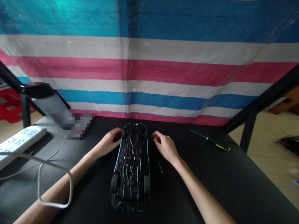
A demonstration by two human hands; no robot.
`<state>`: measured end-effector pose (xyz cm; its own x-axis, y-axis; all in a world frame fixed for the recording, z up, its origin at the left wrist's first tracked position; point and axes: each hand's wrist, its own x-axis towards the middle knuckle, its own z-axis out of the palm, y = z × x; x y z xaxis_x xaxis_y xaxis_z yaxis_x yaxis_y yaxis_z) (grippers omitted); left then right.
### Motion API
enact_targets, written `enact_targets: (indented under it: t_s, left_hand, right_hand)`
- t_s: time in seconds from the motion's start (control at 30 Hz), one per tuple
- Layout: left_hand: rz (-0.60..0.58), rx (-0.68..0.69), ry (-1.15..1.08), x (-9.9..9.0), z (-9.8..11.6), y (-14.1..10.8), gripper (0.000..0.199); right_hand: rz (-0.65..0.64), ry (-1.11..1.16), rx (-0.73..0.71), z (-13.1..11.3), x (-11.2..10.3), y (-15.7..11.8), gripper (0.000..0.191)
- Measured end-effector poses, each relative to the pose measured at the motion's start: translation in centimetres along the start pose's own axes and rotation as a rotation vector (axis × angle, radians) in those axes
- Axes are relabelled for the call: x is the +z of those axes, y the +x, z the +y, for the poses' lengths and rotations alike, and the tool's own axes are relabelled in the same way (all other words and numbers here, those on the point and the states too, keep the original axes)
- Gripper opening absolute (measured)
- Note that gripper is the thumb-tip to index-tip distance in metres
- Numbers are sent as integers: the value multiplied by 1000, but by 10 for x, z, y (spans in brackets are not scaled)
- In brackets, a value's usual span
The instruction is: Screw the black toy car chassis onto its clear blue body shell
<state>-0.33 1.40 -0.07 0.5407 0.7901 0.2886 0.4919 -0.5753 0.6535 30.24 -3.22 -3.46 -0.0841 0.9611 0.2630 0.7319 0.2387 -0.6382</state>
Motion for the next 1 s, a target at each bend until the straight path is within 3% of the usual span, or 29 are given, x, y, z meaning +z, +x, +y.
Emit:
enact_targets:
  t_s: [1.0]
  left_hand:
    - [-4,9,2,-1,2,1,14]
  right_hand:
    - [-8,-32,-2,-5,-3,-2,20]
